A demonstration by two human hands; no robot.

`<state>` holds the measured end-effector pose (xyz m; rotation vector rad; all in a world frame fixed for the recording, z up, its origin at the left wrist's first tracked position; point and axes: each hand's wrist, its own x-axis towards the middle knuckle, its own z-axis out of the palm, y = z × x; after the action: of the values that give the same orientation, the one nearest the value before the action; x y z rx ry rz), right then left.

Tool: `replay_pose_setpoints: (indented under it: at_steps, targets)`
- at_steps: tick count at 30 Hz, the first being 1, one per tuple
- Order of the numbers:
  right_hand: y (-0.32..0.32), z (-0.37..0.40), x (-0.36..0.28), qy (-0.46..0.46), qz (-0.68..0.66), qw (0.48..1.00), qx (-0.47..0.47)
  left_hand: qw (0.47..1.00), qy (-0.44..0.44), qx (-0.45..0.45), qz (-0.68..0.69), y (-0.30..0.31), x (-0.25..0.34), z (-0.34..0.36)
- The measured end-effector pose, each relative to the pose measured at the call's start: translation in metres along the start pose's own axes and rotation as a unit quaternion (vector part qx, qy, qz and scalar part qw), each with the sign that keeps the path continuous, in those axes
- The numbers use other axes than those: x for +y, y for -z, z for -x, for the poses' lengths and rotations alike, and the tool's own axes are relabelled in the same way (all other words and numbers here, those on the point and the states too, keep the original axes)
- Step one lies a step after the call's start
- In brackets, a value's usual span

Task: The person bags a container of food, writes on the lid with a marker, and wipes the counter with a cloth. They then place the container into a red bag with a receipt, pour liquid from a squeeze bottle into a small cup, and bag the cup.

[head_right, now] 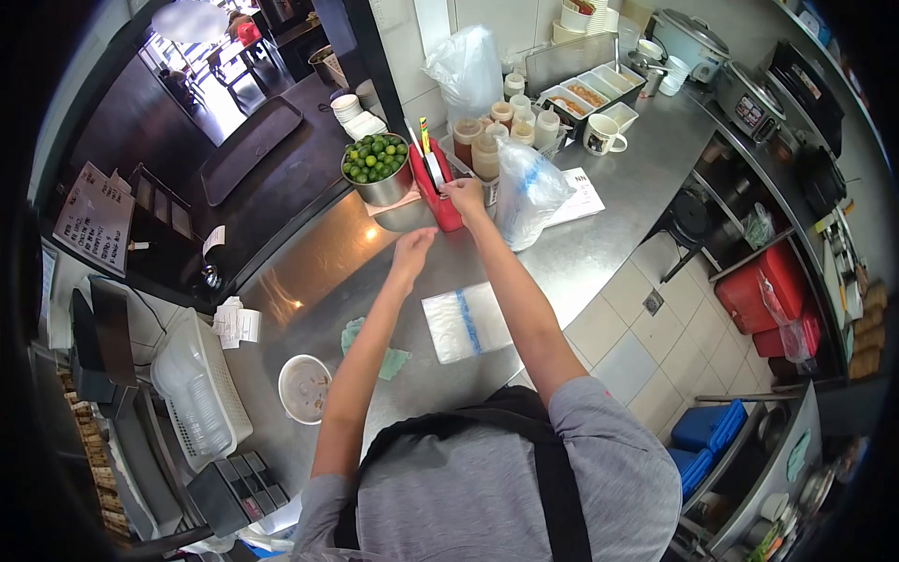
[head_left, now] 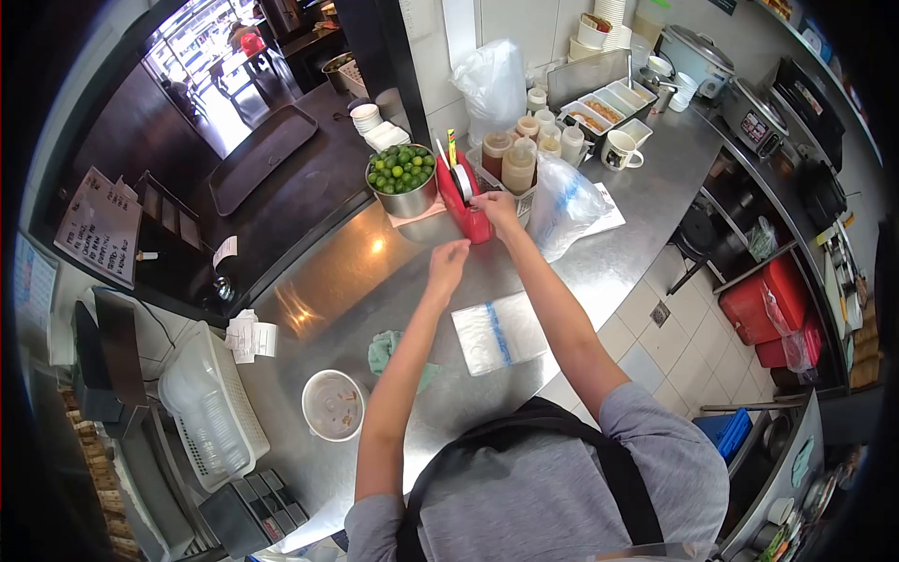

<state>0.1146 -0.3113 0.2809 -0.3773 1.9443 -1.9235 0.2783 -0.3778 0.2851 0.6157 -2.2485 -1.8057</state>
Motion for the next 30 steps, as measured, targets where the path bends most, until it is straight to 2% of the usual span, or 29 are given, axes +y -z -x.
replay_pose_setpoints:
  at_steps: [1, 2, 4, 5, 7, 10, 13, 16, 17, 18, 19, 20, 22, 23, 24, 25, 26, 27, 28, 29, 30]
  targets:
    - [-0.001, 0.002, 0.004, 0.008, -0.054, 0.999, -0.005, 0.991, 0.063, -0.046, 0.110, 0.001, 0.005, -0.014]
    - [-0.001, 0.005, 0.007, 0.016, -0.107, 0.994, -0.011, 0.979, 0.103, -0.044, 0.171, 0.000, 0.008, -0.024]
    - [0.002, 0.054, -0.020, 0.054, -0.100, 0.993, 0.018, 0.938, 0.180, -0.038, 0.294, -0.006, 0.015, -0.043]
    - [0.004, 0.083, -0.028, 0.080, -0.085, 0.992, 0.048, 0.928, 0.183, -0.042, 0.320, -0.008, 0.015, -0.050]
    - [0.027, 0.131, -0.024, 0.105, -0.094, 0.990, 0.012, 0.907, 0.190, -0.048, 0.372, -0.013, 0.009, -0.064]
    - [0.061, 0.221, -0.049, 0.103, -0.040, 0.994, -0.001, 0.912, 0.165, -0.059, 0.372, -0.019, 0.005, -0.078]
    - [0.085, 0.262, -0.039, 0.080, 0.010, 0.997, 0.000, 0.937, 0.158, 0.025, 0.311, -0.032, 0.009, -0.085]
    - [0.092, 0.268, -0.024, 0.026, 0.002, 1.000, -0.003, 0.965, 0.094, 0.097, 0.225, -0.047, -0.007, -0.096]
    - [0.093, 0.264, -0.016, 0.030, 0.005, 1.000, -0.002, 0.972, 0.105, 0.150, 0.144, -0.049, 0.004, -0.092]
    - [0.093, 0.264, -0.015, 0.027, 0.012, 1.000, -0.004, 0.971, 0.087, 0.184, 0.127, -0.059, -0.015, -0.106]
    - [0.093, 0.264, -0.014, 0.014, 0.000, 1.000, -0.006, 0.958, 0.080, 0.276, -0.023, -0.069, -0.030, -0.121]
    - [0.095, 0.263, -0.012, 0.001, -0.010, 1.000, -0.007, 0.933, 0.066, 0.342, -0.086, -0.075, -0.026, -0.117]
    - [0.103, 0.264, -0.002, -0.031, -0.010, 0.999, -0.037, 0.962, 0.037, 0.264, -0.058, -0.068, -0.019, -0.100]
    - [0.107, 0.265, 0.007, -0.042, -0.017, 0.998, -0.041, 0.967, 0.018, 0.231, 0.106, -0.055, -0.011, -0.085]
    - [0.104, 0.266, 0.004, -0.078, -0.026, 0.995, -0.064, 0.945, -0.007, 0.189, 0.268, -0.040, 0.003, -0.066]
    - [0.100, 0.268, -0.003, -0.111, -0.035, 0.990, -0.084, 0.896, -0.037, 0.139, 0.420, -0.022, 0.020, -0.046]
    - [0.095, 0.272, -0.008, -0.146, -0.045, 0.983, -0.101, 0.892, -0.057, 0.148, 0.423, 0.003, 0.041, -0.017]
    - [0.084, 0.274, -0.012, -0.115, -0.035, 0.984, -0.129, 0.889, -0.076, 0.155, 0.425, 0.034, 0.057, 0.018]
    - [0.071, 0.276, -0.018, -0.108, -0.038, 0.976, -0.183, 0.897, -0.092, 0.201, 0.383, 0.059, 0.063, 0.048]
    - [0.056, 0.277, -0.024, -0.101, -0.039, 0.966, -0.236, 0.887, -0.147, 0.226, 0.375, 0.084, 0.058, 0.075]
    - [0.039, 0.276, -0.029, -0.091, -0.041, 0.952, -0.289, 0.883, -0.152, 0.262, 0.358, 0.109, 0.066, 0.113]
